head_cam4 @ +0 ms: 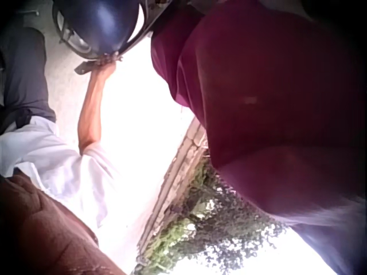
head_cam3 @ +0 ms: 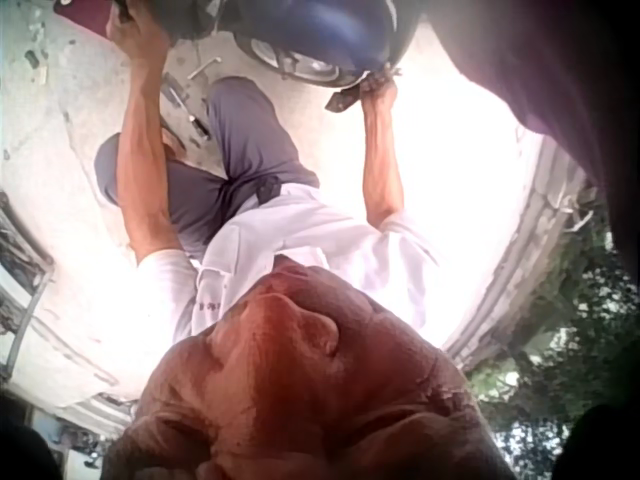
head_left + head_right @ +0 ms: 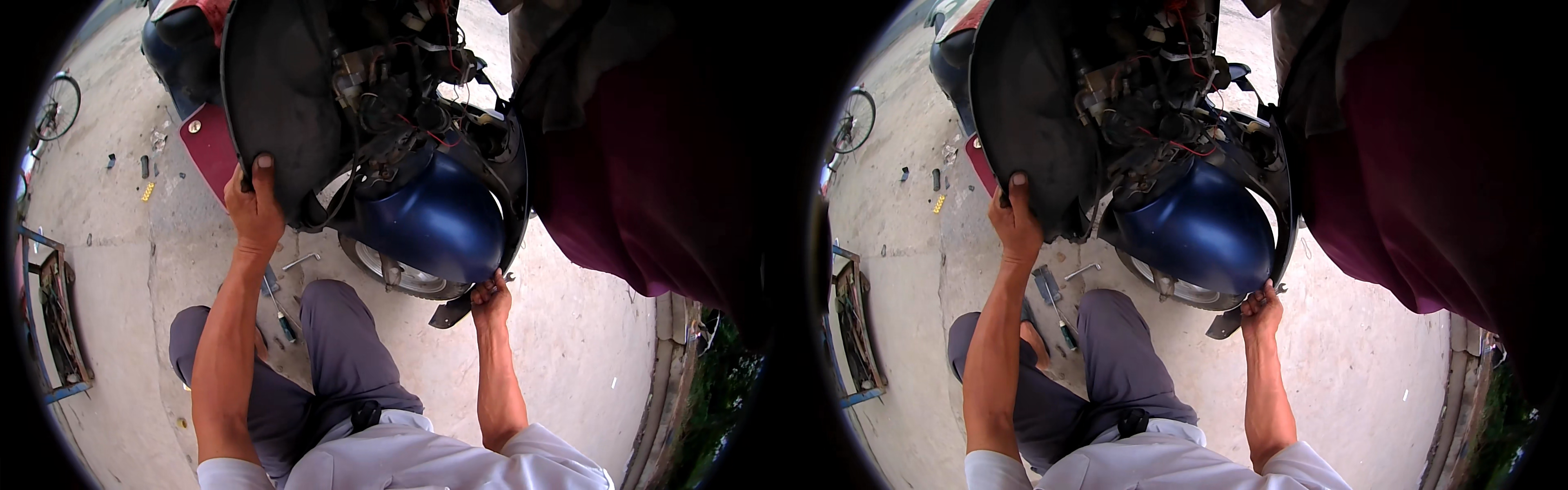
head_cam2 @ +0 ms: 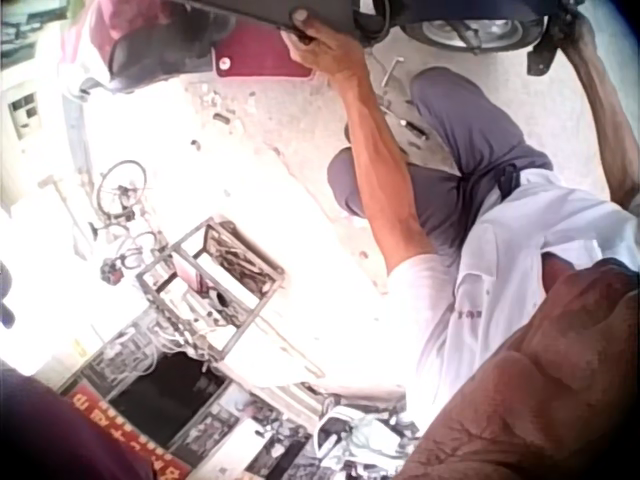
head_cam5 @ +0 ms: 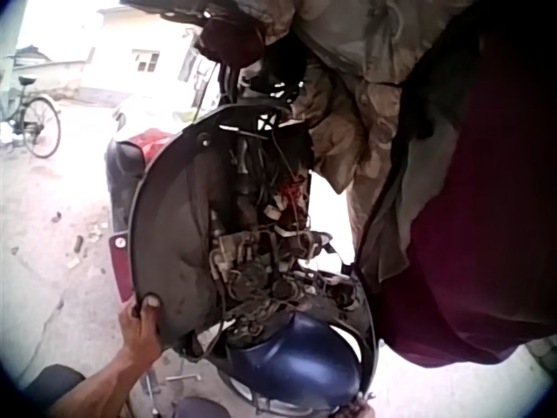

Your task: The person uses a wrench to tighten or loosen bolts on a blue scooter's front wheel assembly and fairing while holding components in place by hand.

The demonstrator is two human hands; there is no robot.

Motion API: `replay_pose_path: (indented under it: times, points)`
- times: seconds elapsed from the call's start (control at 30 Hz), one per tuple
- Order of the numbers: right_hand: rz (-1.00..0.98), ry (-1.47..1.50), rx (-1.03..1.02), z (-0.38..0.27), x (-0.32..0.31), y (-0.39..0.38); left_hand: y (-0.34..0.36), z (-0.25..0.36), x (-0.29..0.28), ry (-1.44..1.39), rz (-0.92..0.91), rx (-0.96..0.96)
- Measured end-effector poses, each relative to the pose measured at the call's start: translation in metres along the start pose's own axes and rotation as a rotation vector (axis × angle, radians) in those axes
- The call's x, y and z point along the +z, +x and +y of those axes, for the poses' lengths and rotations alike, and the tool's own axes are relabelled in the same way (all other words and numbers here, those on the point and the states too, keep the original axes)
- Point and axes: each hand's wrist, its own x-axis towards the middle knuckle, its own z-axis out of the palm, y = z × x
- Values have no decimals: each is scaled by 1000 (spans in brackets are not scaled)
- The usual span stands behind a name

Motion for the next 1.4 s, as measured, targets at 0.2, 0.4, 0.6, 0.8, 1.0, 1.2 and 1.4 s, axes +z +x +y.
replay_pose_path:
  times: [0.2, 0.4, 0.6, 0.8, 1.0, 1.2, 1.4]
  points:
    - [-8, 17, 11, 3, 4, -2, 1, -6, -6, 93, -32, 39]
    - [-27, 17, 23, 2, -1, 0, 1, -7, -2, 45, -11, 32]
    - [0, 3, 9, -3, 2, -4, 0, -2, -5, 64, -40, -18]
    - [-1, 39, 2, 4, 2, -6, 1, -1, -3, 67, -28, -14]
    - [-32, 44, 18, -4, 0, -4, 1, -1, -4, 29, -28, 4]
    - [9, 67, 44, -2, 2, -3, 1, 1, 0, 21, -10, -14]
    - [21, 66, 77, -1, 6, -5, 1, 3, -2, 20, -20, -19]
